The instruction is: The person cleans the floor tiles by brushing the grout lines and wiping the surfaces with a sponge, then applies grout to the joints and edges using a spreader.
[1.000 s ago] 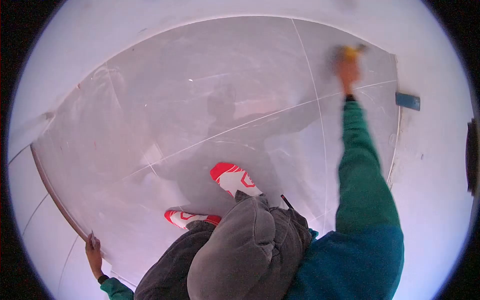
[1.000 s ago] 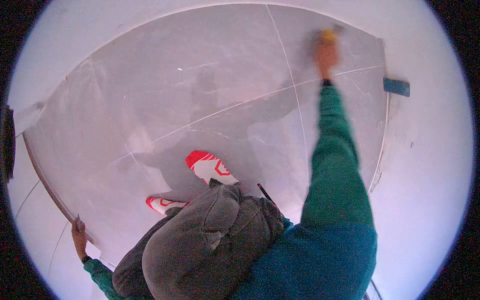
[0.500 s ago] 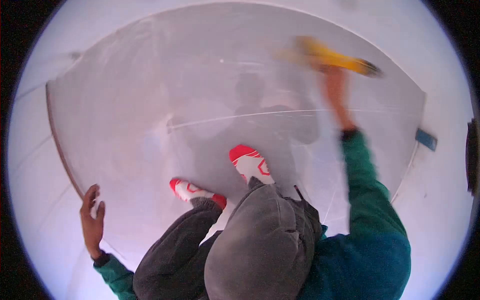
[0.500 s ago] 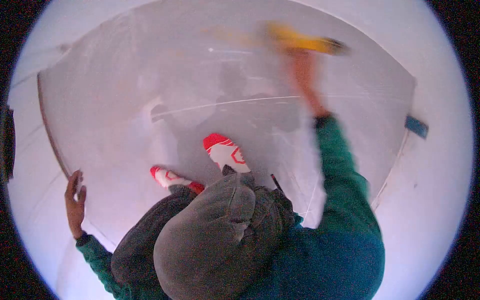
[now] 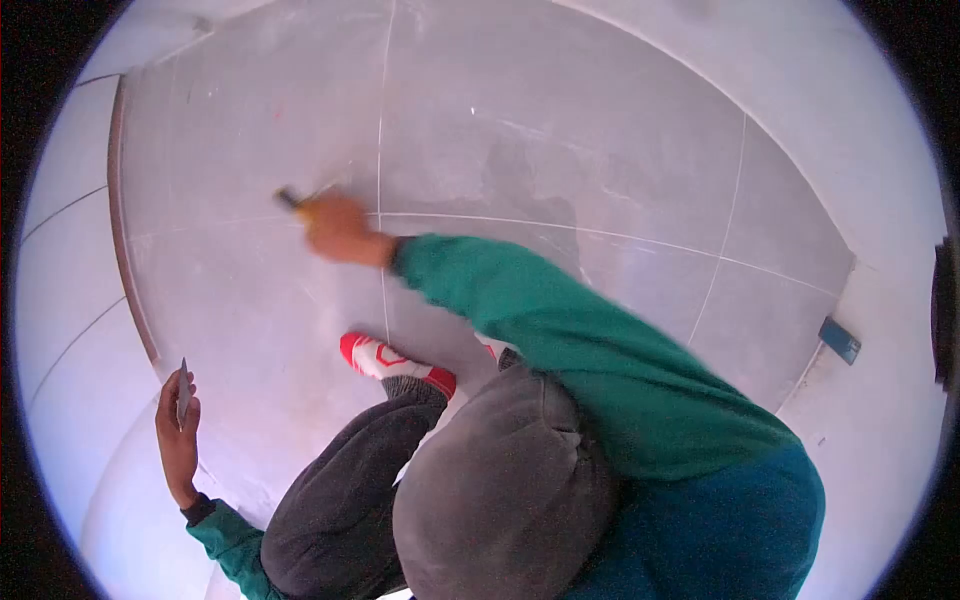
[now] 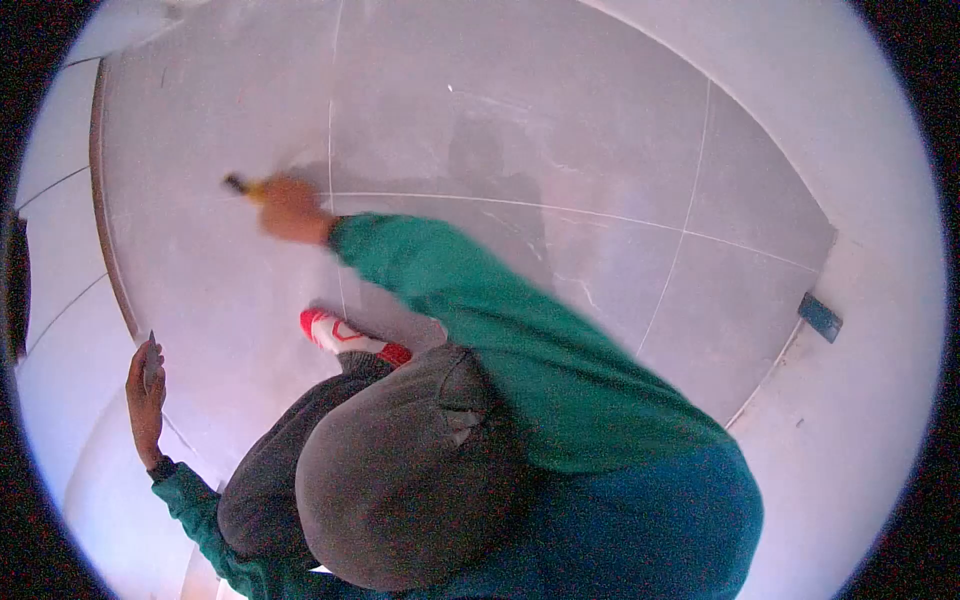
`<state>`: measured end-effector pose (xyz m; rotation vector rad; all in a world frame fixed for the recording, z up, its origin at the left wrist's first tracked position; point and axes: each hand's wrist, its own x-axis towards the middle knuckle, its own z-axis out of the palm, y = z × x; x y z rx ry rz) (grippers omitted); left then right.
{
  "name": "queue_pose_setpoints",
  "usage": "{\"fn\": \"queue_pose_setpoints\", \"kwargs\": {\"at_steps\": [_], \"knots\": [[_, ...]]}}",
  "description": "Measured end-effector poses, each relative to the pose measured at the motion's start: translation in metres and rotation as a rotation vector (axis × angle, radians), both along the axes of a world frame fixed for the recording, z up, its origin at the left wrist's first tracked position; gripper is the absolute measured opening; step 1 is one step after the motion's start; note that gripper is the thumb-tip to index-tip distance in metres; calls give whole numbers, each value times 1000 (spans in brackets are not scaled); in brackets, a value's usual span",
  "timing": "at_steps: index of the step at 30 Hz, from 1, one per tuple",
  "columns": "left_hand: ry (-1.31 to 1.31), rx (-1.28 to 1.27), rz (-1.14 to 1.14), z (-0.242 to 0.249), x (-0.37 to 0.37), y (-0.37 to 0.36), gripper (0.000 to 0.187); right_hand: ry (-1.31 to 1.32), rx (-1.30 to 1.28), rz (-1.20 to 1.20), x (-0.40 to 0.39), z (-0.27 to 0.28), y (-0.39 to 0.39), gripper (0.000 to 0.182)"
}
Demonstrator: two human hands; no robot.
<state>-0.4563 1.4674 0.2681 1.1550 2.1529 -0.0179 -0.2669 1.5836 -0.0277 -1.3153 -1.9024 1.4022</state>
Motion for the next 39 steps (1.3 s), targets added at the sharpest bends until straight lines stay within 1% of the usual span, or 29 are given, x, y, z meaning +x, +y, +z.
{"fn": "queue_pose_setpoints", "kwargs": {"at_steps": [2, 4, 5, 6, 8, 10, 11, 12, 13, 14, 16, 17, 19, 21, 23, 24, 25, 26, 28, 29, 30, 31, 32, 33, 34, 36, 37, 38, 39], "knots": [[-24, 60, -60, -1, -7, 1, 41, 95, 68, 111, -24, 40, 19, 21], [-87, 85, -84, 9, -6, -1, 41, 113, -33, 164, -8, 84, 28, 18], [-160, 48, 12, 12, -2, 2, 41, 284, 164, 80, 3, 57, 25, 15], [-262, 34, 166, 14, -4, -3, 40, 263, 243, 74, 57, 50, 28, 17], [-128, -21, 125, 6, -34, -24, 39, 51, 129, -39, 180, 40, 30, 22], [-80, -41, 128, 0, -59, -48, 39, -257, -65, -315, 318, 36, 36, 27], [-22, -53, 171, -2, -67, -58, 39, -322, 96, -382, 379, 37, 39, 27], [31, -69, 209, -3, -72, -69, 39, -454, 167, -461, 434, 45, 37, 30], [27, -93, 220, -2, -77, -76, 39, -434, 154, -531, 484, 49, 30, 36], [17, -103, 261, -1, -84, -79, 39, -445, 140, -523, 498, 50, 21, 36], [12, -111, 315, 0, -87, -80, 40, -756, -70, -505, 502, 38, 9, 39], [10, -89, 301, 2, -87, -79, 39, -794, -10, -448, 480, 9, -17, 37], [20, -74, 297, 2, -84, -78, 39, -648, 81, -266, 310, -17, -60, 33], [-104, 48, 303, 0, -77, -73, 37, -310, 160, -96, 129, -2, -86, 30], [-17, -13, 325, 4, -60, -56, 37, 9, 340, -55, -29, 14, -87, 30], [-50, -50, 300, 6, -54, -53, 37, 166, 128, 111, -80, 21, -80, 33], [-82, -84, 264, 4, -51, -49, 37, 151, -97, 304, -96, 48, -62, 23], [-23, -100, 213, 3, -54, -54, 36, 158, -94, 300, -98, 52, -46, 23], [-40, -110, 238, 3, -59, -68, 36, 147, -88, 141, -102, 45, -35, 23], [-55, -73, 273, 0, -66, -75, 36, 159, -106, 164, -92, 19, -25, 27], [-98, -40, 310, -6, -76, -89, 37, 222, -24, 136, -60, 5, -12, 28], [-158, -33, 396, -8, -77, -93, 37, -48, 564, 133, -12, 0, 2, 26], [-91, -87, 369, -11, -83, -102, 36, 173, 444, 23, 46, -20, 16, 24], [-30, -139, 342, -15, -90, -112, 36, 100, 249, -39, 108, 18, 41, 22], [-2, -177, 349, -19, -94, -118, 36, 144, -82, -203, 175, 10, 53, 22], [1, -177, 348, -19, -95, -135, 37, -42, 129, -364, 332, -7, 87, 29], [15, -186, 330, -20, -98, -138, 37, -89, 335, -454, 384, 3, 106, 34], [31, -197, 307, -22, -100, -136, 38, -324, 331, -431, 428, 29, 122, 39], [29, -189, 297, -23, -102, -132, 38, -314, 314, -491, 451, 46, 131, 42]]}}
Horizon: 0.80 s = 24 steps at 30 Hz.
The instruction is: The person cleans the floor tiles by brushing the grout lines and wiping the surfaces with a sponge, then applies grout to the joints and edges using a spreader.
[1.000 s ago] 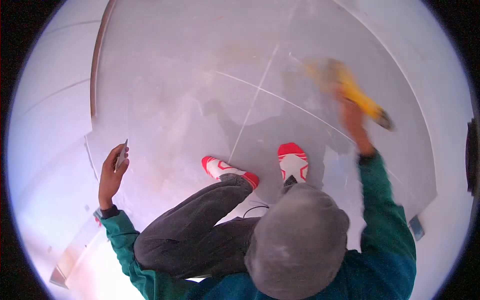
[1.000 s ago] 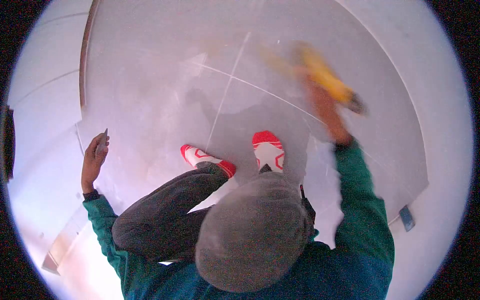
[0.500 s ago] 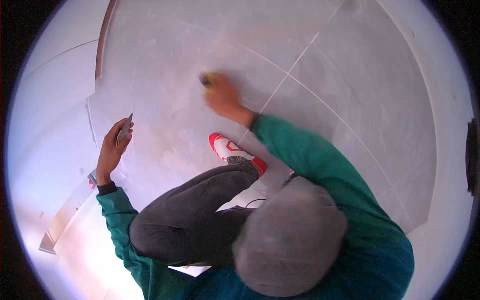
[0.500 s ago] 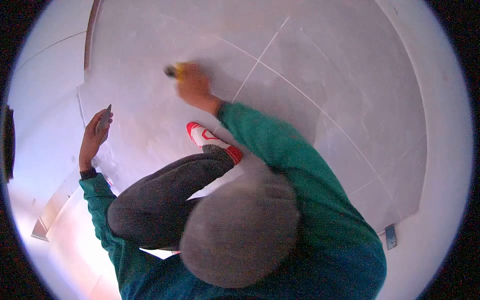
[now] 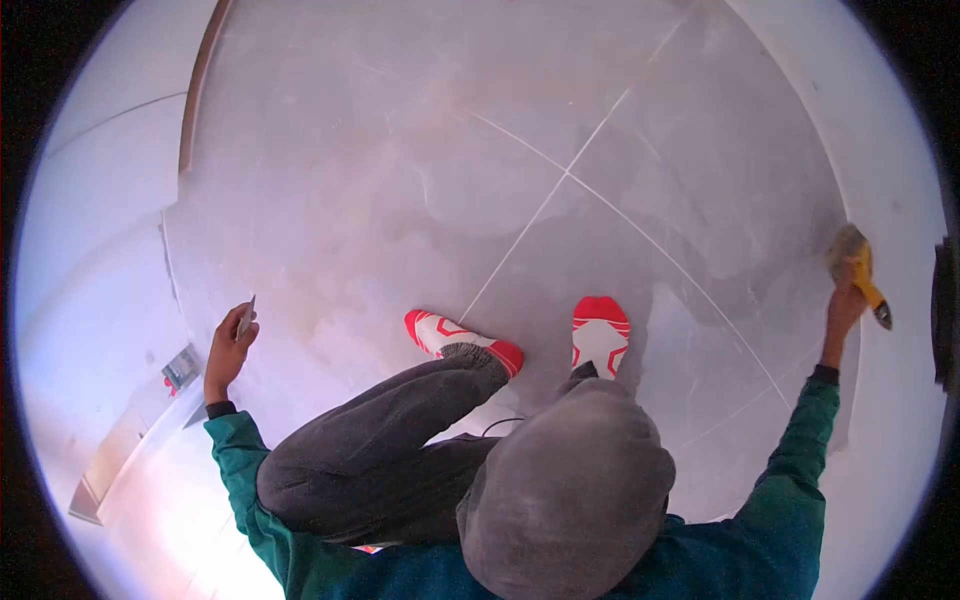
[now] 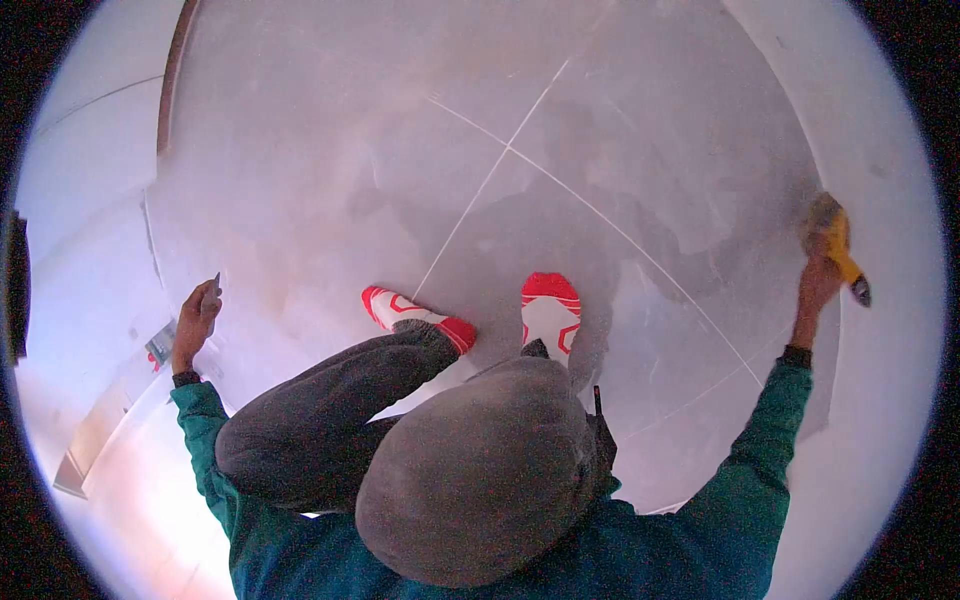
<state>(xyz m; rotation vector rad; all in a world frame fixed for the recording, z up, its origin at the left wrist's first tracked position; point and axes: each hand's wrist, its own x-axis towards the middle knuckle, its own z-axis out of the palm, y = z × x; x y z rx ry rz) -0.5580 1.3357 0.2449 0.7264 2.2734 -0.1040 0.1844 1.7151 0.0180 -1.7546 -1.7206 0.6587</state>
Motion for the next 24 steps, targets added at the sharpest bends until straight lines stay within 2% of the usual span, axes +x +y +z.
{"fn": "queue_pose_setpoints", "kwargs": {"at_steps": [1, 3, 4, 5, 7, 9, 10, 11, 12, 13, 15, 16, 17, 18, 19, 20, 21, 22, 23, 24], "knots": [[-1, 22, 8, 0, -2, 6, 39, -325, -119, -34, 47, -7, 16, 45], [7, 57, -35, 2, -1, 28, 40, -581, 144, 64, 66, -73, 29, 45], [8, 57, -46, -3, -2, 43, 40, -609, 152, 22, 9, -92, 23, 40], [-10, 88, -77, -3, 0, 58, 40, -544, 123, -1, -88, -99, 3, 36], [-55, 148, -110, -8, 3, 87, 41, -284, 128, 95, -291, -94, -46, 28], [-136, 270, -270, -11, 24, 126, 44, 38, 119, 252, -468, -69, -77, 20], [-146, 300, -359, -14, 37, 142, 44, 126, -120, 509, -523, -33, -86, 26], [-63, 219, -453, -18, 58, 160, 43, 195, -388, 723, -553, -8, -94, 29], [-85, 276, -558, -29, 80, 166, 43, 147, -173, 779, -570, 0, -105, 31], [-71, 273, -721, -47, 95, 164, 41, 197, -118, 758, -572, 16, -101, 29], [12, 228, -805, -92, 132, 129, 33, 252, -3, 700, -556, 16, -109, 27], [65, 142, -898, -128, 146, 105, 42, 255, 106, 647, -540, 1, -101, 28], [13, 264, -858, -159, 163, 86, 41, 98, 246, 700, -501, -4, -92, 26], [-32, 247, -812, -173, 183, 81, 40, 167, 465, 563, -465, -25, -84, 24], [30, 405, -857, -202, 195, 68, 40, 369, 234, 484, -423, -37, -76, 26], [8, 415, -876, -221, 207, 64, 40, 439, -65, 345, -378, -44, -71, 27], [-35, 547, -832, -240, 222, 66, 42, 459, -199, 269, -334, -43, -64, 29], [28, 631, -835, -250, 239, 75, 42, 383, -141, 244, -291, -57, -58, 29], [89, 712, -838, -257, 253, 86, 42, 513, -308, 117, -269, -34, -62, 29], [55, 761, -814, -264, 264, 107, 42, 338, -234, 200, -225, -52, -49, 28]]}}
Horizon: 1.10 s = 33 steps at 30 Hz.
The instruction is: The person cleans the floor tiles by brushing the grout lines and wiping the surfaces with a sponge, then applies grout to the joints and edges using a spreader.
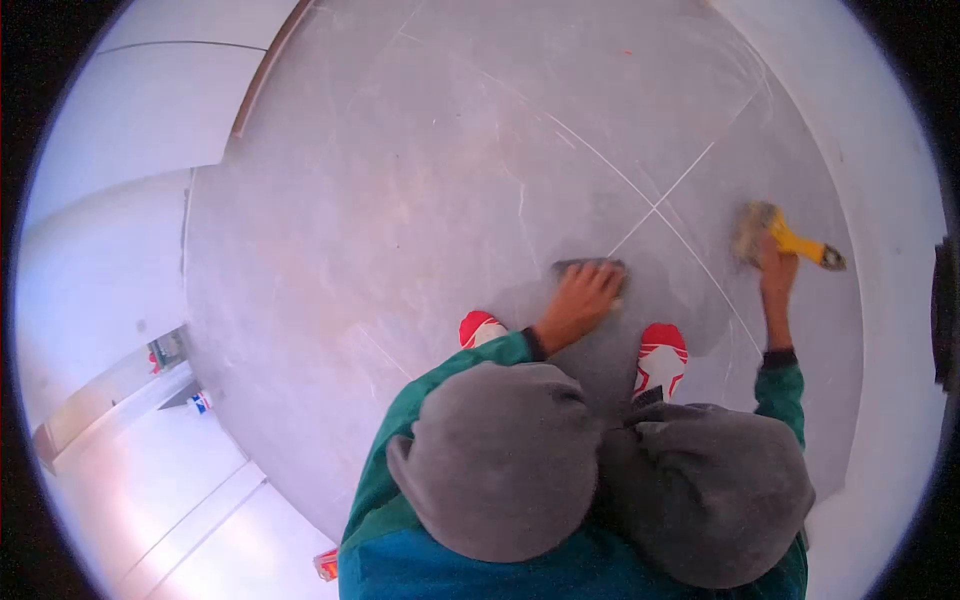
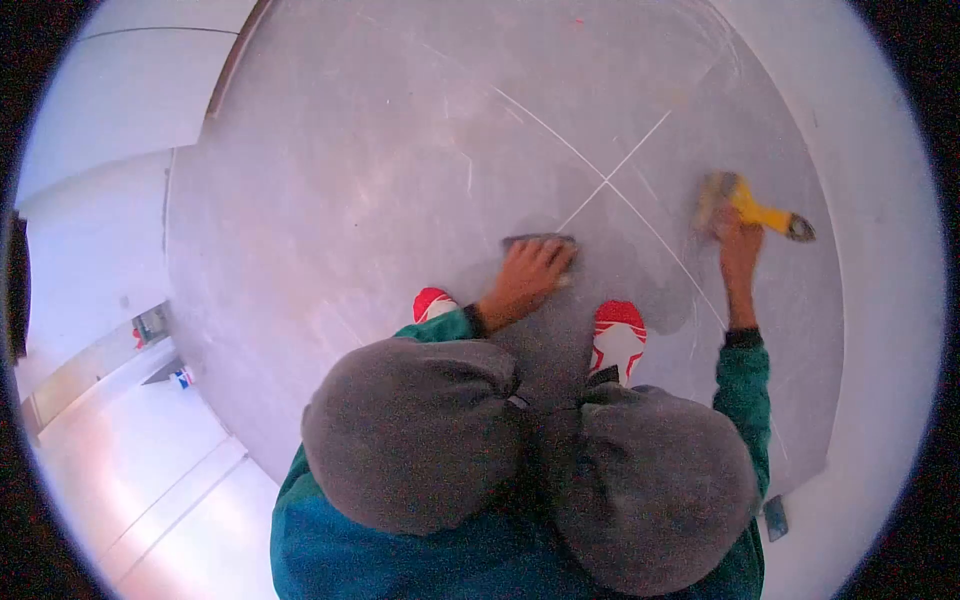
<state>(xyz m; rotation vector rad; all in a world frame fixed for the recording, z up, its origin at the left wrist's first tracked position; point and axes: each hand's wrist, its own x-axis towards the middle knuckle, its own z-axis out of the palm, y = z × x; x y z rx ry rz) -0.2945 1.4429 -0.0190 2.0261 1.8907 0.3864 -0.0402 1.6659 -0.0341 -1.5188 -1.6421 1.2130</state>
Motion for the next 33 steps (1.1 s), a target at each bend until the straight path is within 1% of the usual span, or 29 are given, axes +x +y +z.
{"fn": "queue_pose_setpoints", "kwargs": {"at_steps": [1, 3, 5, 6, 7, 8, 9, 10, 11, 12, 13, 14, 15, 16, 17, 18, 20, 21, 22, 24, 25, 26, 27, 28, 29, 30, 31, 32, 33], "knots": [[-51, 33, 1, -7, 7, 21, 41, -43, 4, 4, 31, 1, 7, 31], [91, 152, 30, -17, 8, 65, 34, -54, -44, -10, 54, 29, 8, 36], [151, -156, 128, -17, -27, 120, 27, -34, -82, -29, 67, 52, 12, 37], [110, 123, 264, -57, -72, 133, 23, -111, -115, -37, 80, 57, 15, 35], [207, 120, 427, -59, -126, 144, 22, -189, -150, -47, 96, 63, 16, 33], [286, 120, 467, -58, -191, 149, 20, -198, -138, -58, 109, 71, 15, 33], [418, 88, 498, -40, -247, 145, 22, -267, -86, -42, 120, 79, 12, 35], [550, 60, 534, -58, -319, 140, 26, -335, -38, -21, 131, 85, 10, 36], [547, -131, 680, -27, -354, 127, 21, -336, -31, -28, 137, 92, 3, 36], [591, -23, 785, -23, -391, 110, 24, -303, -39, -53, 143, 97, -6, 38], [593, -29, 784, -20, -392, 107, 24, -273, -55, -75, 150, 98, -13, 39], [681, 26, 740, -11, -388, 101, 25, -275, -64, -71, 162, 89, -21, 39], [764, 77, 699, 3, -377, 92, 26, -253, -96, -164, 177, 76, -27, 39], [665, 12, 593, 24, -323, 88, 25, -236, -125, -255, 182, 72, -30, 39], [494, 28, 523, 23, -271, 79, 25, -249, -128, -239, 175, 76, -30, 39], [412, 225, 526, -1, -214, 66, 23, -235, -117, -186, 164, 84, -29, 38], [17, -42, 340, 1, -106, 50, 20, -200, -94, -84, 125, 103, -33, 37], [113, 165, 196, -14, -73, 46, 20, -272, -124, -4, 83, 115, -30, 37], [103, 155, 200, -19, -76, 50, 20, -284, -132, 0, 70, 115, -20, 37], [81, -61, 197, -33, -113, 85, 19, -392, -16, 156, 51, 120, 4, 39], [140, 146, 324, -54, -157, 97, 19, -414, -20, 190, 41, 132, 14, 41], [230, 247, 370, -62, -222, 120, 20, -431, -21, 231, 32, 146, 23, 43], [419, 74, 486, -40, -282, 134, 22, -439, -9, 230, 23, 161, 26, 43], [403, -163, 613, -23, -342, 142, 25, -440, 9, 237, 9, 167, 29, 44], [450, -164, 602, -24, -385, 127, 26, -429, 20, 233, 11, 156, 20, 45], [538, -143, 713, -22, -416, 118, 22, -421, 30, 233, 10, 160, 25, 45], [548, -143, 718, -17, -409, 114, 22, -432, 31, 269, 12, 159, 29, 46], [613, -16, 727, -6, -393, 110, 21, -442, 24, 302, 14, 152, 30, 47], [678, 119, 727, 0, -371, 106, 20, -326, 34, 236, 19, 139, 30, 47]]}}
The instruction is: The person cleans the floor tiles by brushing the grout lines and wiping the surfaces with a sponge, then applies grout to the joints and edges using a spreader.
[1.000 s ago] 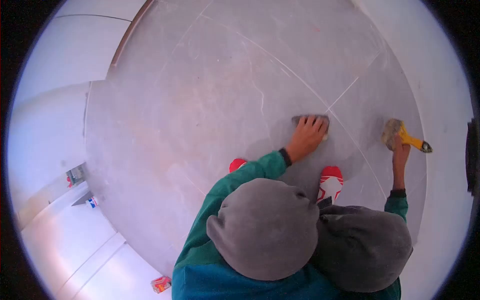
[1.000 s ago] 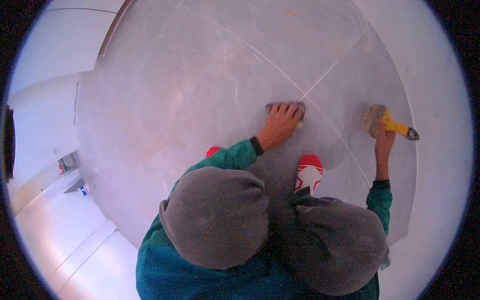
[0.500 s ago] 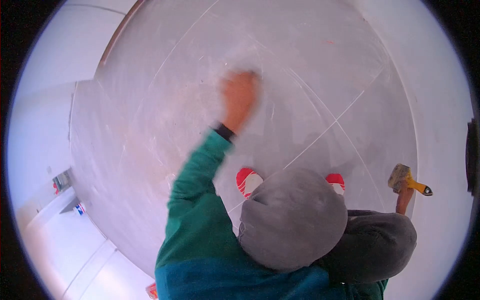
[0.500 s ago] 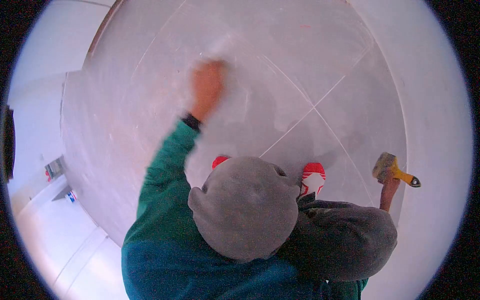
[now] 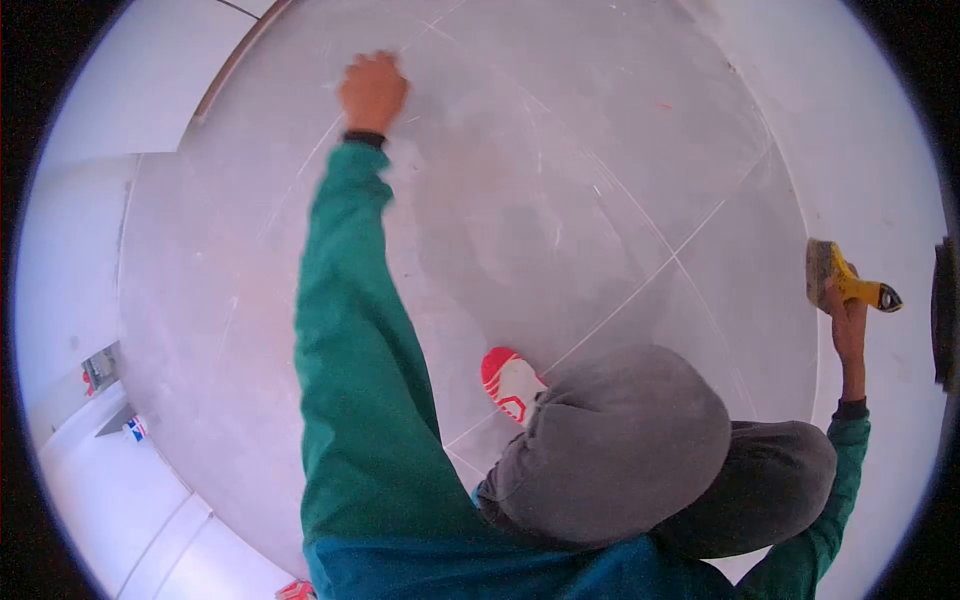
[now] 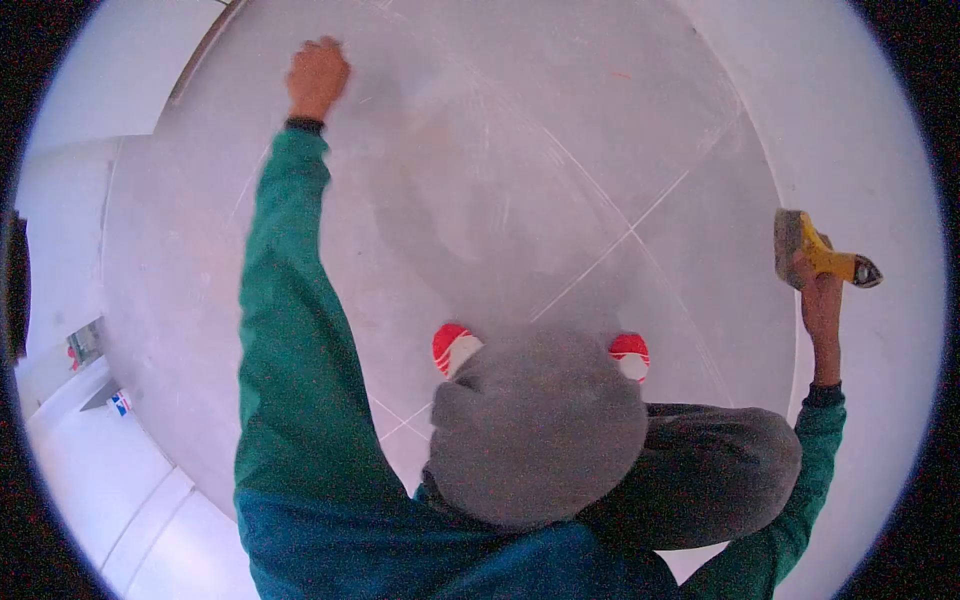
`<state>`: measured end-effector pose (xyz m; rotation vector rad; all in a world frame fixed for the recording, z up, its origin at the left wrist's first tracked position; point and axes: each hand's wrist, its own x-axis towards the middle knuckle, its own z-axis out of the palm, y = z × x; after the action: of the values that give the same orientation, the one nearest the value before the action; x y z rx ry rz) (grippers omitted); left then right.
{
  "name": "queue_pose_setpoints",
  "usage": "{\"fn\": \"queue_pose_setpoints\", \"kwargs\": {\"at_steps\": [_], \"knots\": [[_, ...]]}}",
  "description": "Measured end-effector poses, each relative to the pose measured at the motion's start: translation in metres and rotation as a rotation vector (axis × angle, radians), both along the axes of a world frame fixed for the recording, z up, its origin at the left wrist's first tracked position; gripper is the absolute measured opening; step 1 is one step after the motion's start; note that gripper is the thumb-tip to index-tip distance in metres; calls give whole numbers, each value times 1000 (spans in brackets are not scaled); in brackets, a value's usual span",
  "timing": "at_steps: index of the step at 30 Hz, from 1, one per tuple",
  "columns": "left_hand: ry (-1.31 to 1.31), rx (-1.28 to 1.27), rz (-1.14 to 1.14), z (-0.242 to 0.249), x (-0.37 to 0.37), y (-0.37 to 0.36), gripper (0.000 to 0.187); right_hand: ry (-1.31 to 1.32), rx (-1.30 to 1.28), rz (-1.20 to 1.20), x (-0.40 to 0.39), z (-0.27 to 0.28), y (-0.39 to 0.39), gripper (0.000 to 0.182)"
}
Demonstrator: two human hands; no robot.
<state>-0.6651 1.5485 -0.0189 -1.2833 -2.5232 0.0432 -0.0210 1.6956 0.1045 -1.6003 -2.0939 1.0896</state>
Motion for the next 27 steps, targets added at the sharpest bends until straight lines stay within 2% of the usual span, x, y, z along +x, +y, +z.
{"fn": "queue_pose_setpoints", "kwargs": {"at_steps": [1, 2, 3, 4, 5, 6, 8, 9, 10, 11, 12, 13, 14, 15, 16, 17, 19, 21, 22, 23, 24, 25, 27], "knots": [[0, 37, -133, -3, 42, -7, 22, 6, -11, -2, -4, -8, -3, 47], [-156, 19, -232, 7, 93, -22, 22, -26, -43, 40, -19, 5, -7, 47], [-202, -53, -316, 1, 148, -36, 21, -55, -73, 87, -38, 8, -7, 46], [-212, -25, -369, -26, 216, -57, 20, -164, -86, 201, -55, 9, -10, 42], [-581, -141, -429, -29, 273, -69, 21, -167, -86, 213, -72, 13, -14, 42], [-675, -163, -470, -41, 320, -85, 23, -284, 4, 363, -90, 15, -15, 40], [-595, -70, -490, -70, 324, -91, 24, -427, 252, 631, -106, 11, -16, 36], [-519, 29, -528, -69, 320, -93, 25, -442, 252, 625, -119, 28, -12, 36], [-691, 23, -453, -85, 270, -80, 27, -567, 230, 615, -122, 33, -6, 36], [-217, 6, -271, -103, 213, -67, 25, -686, 203, 610, -126, 35, 0, 35], [-334, -45, -34, -95, 147, -50, 24, -651, 364, 715, -125, 34, 7, 36], [-53, -37, 15, -96, 89, -47, 25, -656, 377, 714, -124, 40, 11, 36], [-114, -54, 66, -90, 34, -42, 26, -744, 307, 647, -125, 46, 18, 38], [-131, -284, 61, -56, -3, -41, 27, -822, 235, 576, -122, 48, 28, 40], [-24, -355, -27, -8, -32, -55, 25, -610, 452, 573, -117, 52, 31, 47], [53, -201, 17, 8, -44, -57, 22, -615, 456, 556, -118, 56, 27, 47], [90, -257, -64, 23, -42, -62, 22, -544, 95, 357, -117, 49, 13, 49], [-185, -171, -235, 28, -15, -53, 32, -718, 67, 314, -80, 9, 18, 49], [-203, -165, -273, 27, 8, -46, 32, -589, 38, 319, -64, -4, 7, 47], [-466, -141, -329, 25, 33, -42, 38, -459, 14, 333, -50, -16, -2, 44], [-730, -122, -368, 25, 54, -42, 44, -496, -18, 310, -27, -26, -8, 43], [-859, -196, -427, 27, 72, -41, 48, -523, -52, 298, -2, -40, -13, 43], [-1060, -359, -484, 31, 108, -50, 53, -356, -36, 210, 91, -86, -25, 32]]}}
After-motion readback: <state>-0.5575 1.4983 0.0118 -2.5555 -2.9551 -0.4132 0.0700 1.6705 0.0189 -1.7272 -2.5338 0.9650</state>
